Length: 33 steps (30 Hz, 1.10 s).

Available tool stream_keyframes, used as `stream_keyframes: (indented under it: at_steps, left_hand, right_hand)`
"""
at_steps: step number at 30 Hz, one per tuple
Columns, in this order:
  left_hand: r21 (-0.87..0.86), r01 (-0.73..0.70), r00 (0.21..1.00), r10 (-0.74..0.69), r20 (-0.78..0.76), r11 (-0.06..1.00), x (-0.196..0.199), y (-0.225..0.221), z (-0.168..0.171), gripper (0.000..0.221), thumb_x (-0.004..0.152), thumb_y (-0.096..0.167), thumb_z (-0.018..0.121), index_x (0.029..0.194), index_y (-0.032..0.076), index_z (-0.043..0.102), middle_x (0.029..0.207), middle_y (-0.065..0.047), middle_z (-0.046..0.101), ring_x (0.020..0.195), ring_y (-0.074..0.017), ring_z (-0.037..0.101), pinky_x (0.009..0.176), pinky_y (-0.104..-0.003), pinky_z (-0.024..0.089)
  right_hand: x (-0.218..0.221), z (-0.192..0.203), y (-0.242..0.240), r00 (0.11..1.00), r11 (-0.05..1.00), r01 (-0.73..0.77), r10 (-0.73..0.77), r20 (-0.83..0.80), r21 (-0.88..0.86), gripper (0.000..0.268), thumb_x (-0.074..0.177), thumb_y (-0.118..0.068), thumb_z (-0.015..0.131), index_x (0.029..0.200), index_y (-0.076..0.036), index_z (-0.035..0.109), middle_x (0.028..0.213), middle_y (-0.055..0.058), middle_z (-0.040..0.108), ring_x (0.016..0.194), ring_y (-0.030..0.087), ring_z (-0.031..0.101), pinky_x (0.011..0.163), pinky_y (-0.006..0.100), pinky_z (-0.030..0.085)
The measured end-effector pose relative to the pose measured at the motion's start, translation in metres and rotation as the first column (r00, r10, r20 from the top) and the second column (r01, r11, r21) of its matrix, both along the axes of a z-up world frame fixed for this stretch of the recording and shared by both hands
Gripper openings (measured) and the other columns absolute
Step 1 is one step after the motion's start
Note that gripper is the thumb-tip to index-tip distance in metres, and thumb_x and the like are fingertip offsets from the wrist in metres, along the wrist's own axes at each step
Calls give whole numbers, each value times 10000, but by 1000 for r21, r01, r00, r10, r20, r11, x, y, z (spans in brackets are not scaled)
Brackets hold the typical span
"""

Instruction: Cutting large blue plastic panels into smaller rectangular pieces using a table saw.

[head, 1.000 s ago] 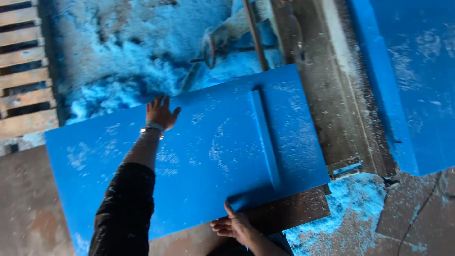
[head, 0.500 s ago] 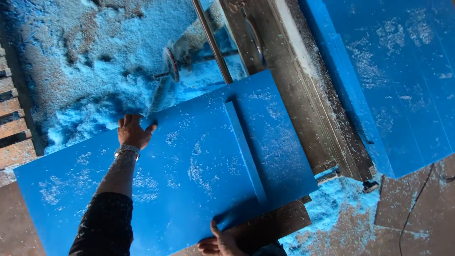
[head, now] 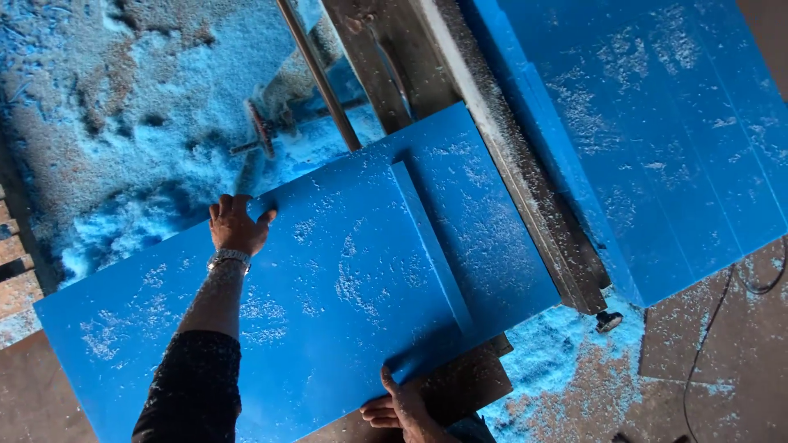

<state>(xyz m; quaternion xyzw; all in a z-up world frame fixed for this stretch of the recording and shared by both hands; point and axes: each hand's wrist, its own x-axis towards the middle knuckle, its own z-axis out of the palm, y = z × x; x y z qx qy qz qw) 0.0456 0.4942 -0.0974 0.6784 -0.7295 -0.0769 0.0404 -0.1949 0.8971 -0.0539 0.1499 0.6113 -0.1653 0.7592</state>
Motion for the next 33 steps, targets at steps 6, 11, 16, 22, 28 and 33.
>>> stream_keyframes:
  at_steps: [6, 11, 16, 22, 28, 33]
  left_hand:
    - [-21, 13, 1000, -13, -15, 1000, 3, 0, -5, 654, 852, 583, 785, 1250, 77, 669, 1252, -175, 576, 1119, -413, 540, 925, -551, 495]
    - [-42, 22, 999, -23, -30, 999, 6, 2, -5, 633, 847, 566, 801, 1245, 93, 668, 1218, -174, 569, 1078, -420, 547, 871, -559, 507]
    - [-34, 31, 999, -33, -34, 999, 4, 3, -5, 596, 870, 522, 800, 1268, 99, 670, 1223, -175, 563, 1068, -410, 539, 869, -553, 505]
    - [-168, 186, 981, -193, -22, 968, -7, 34, 0, 778, 973, 534, 664, 1499, -13, 491, 1382, -262, 505, 1178, -444, 527, 946, -554, 483]
    - [-103, 255, 967, -255, 7, 962, -61, 173, 45, 778, 989, 604, 497, 1525, 40, 503, 1640, -207, 342, 1472, -398, 368, 1141, -516, 393]
    - [-95, 312, 886, -326, -330, 945, -57, 295, 91, 755, 878, 425, 718, 1512, 102, 467, 1615, -179, 356, 1486, -378, 379, 1163, -515, 413]
  right_hand:
    - [-9, 9, -9, 997, 998, -50, 48, 58, 24, 835, 985, -681, 432, 958, 72, 793, 888, 156, 815, 763, 216, 783, 659, 284, 635]
    - [-9, 12, -12, 999, 999, -31, 30, 26, 27, 798, 964, -663, 499, 928, 80, 789, 870, 166, 821, 735, 229, 788, 622, 285, 629]
    - [-13, 37, -27, 999, 999, -40, 40, -30, 13, 789, 996, -630, 489, 884, 90, 792, 811, 167, 819, 655, 218, 777, 538, 251, 609]
    - [-36, -33, 12, 989, 986, -30, 52, 136, -162, 745, 981, -662, 492, 890, 32, 751, 795, 149, 810, 516, 227, 731, 472, 297, 606]
    - [-124, 13, -11, 659, 471, -720, 237, -714, -509, 485, 1007, -510, 517, 744, -137, 681, 678, 11, 634, 503, 143, 651, 501, 295, 532]
    - [-182, -14, 6, 238, 907, -420, 89, -967, -20, 497, 1023, -557, 554, 934, -78, 650, 771, 120, 714, 690, 372, 676, 690, 506, 520]
